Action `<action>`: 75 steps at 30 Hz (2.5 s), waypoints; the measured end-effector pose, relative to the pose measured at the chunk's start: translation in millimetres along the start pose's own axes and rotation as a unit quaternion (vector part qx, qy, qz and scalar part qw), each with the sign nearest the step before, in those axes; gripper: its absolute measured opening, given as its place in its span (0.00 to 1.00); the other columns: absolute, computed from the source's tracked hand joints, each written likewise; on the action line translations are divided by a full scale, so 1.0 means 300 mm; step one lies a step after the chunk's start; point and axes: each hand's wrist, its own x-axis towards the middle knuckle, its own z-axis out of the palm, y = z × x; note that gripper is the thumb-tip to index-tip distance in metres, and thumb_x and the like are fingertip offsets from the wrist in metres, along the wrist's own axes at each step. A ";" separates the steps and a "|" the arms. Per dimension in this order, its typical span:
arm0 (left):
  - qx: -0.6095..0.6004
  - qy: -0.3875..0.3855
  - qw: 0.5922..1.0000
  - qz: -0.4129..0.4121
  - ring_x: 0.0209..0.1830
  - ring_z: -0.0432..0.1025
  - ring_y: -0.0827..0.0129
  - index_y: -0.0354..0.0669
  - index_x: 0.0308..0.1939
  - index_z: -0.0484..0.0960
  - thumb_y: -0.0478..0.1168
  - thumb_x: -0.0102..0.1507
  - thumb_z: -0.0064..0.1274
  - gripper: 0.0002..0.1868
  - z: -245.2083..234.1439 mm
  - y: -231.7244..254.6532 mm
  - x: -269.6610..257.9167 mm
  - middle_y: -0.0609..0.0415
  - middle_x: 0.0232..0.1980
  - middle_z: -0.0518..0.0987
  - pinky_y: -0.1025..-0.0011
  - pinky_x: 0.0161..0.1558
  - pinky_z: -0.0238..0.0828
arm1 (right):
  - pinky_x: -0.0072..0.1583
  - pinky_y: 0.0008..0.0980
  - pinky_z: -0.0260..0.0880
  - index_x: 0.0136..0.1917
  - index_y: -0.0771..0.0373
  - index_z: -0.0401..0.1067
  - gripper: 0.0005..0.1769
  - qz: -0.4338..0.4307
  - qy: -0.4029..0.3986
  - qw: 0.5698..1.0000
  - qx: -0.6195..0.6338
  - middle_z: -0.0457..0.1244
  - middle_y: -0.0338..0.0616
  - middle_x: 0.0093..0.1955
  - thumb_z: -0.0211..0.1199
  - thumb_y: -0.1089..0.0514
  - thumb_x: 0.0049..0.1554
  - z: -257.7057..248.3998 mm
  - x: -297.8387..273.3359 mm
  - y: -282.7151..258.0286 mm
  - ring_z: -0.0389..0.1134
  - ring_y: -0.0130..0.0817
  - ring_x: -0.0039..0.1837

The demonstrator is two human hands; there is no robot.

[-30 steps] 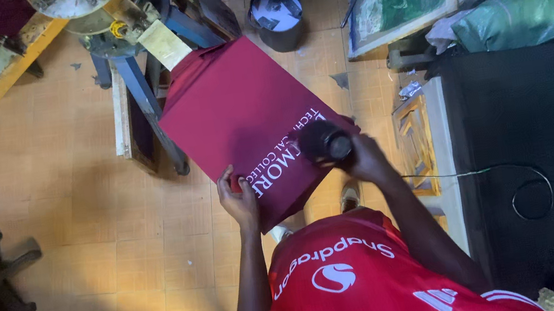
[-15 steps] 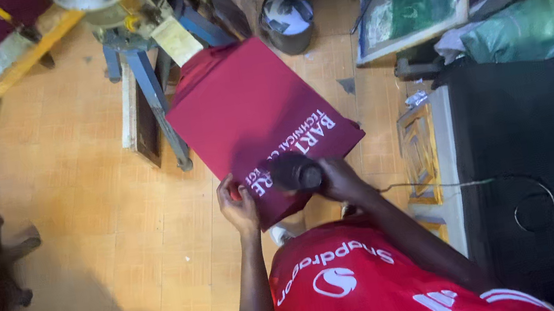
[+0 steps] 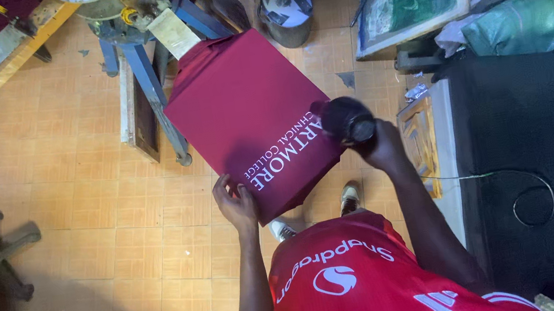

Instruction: The person uses a heat gun to apply heat to a maroon t-shirt with a white logo on a workbench. The person repeatedly moves the heat gun over the logo area to ensure even heating.

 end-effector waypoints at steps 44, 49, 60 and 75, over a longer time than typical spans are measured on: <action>-0.019 0.004 0.997 -0.077 0.33 0.72 0.63 0.39 0.46 0.76 0.26 0.51 0.47 0.18 -0.095 -0.044 -0.018 0.45 0.43 0.71 0.79 0.22 0.71 | 0.50 0.55 0.65 0.41 0.66 0.71 0.17 -0.111 -0.029 0.993 0.019 0.66 0.58 0.39 0.64 0.53 0.41 0.179 -0.057 -0.050 0.67 0.63 0.49; -0.015 0.003 0.997 -0.079 0.32 0.71 0.64 0.37 0.46 0.76 0.26 0.52 0.46 0.18 -0.084 -0.071 -0.014 0.45 0.43 0.71 0.79 0.22 0.70 | 0.52 0.47 0.70 0.43 0.63 0.75 0.18 0.007 -0.012 1.000 -0.009 0.69 0.51 0.43 0.71 0.52 0.40 0.087 -0.056 -0.042 0.69 0.54 0.51; 0.014 0.017 0.998 -0.059 0.35 0.72 0.63 0.40 0.45 0.76 0.25 0.50 0.48 0.19 -0.072 -0.100 -0.013 0.48 0.43 0.71 0.78 0.26 0.71 | 0.56 0.57 0.66 0.44 0.66 0.73 0.24 0.010 -0.066 0.997 0.033 0.67 0.59 0.44 0.70 0.48 0.40 0.103 -0.172 -0.162 0.66 0.61 0.55; -0.005 0.019 1.000 -0.019 0.43 0.70 0.61 0.42 0.46 0.77 0.27 0.51 0.50 0.19 -0.041 -0.103 -0.027 0.50 0.45 0.72 0.74 0.37 0.73 | 0.45 0.44 0.68 0.35 0.68 0.72 0.11 -0.224 -0.097 0.968 0.060 0.65 0.62 0.34 0.66 0.59 0.39 0.295 -0.089 -0.125 0.67 0.65 0.45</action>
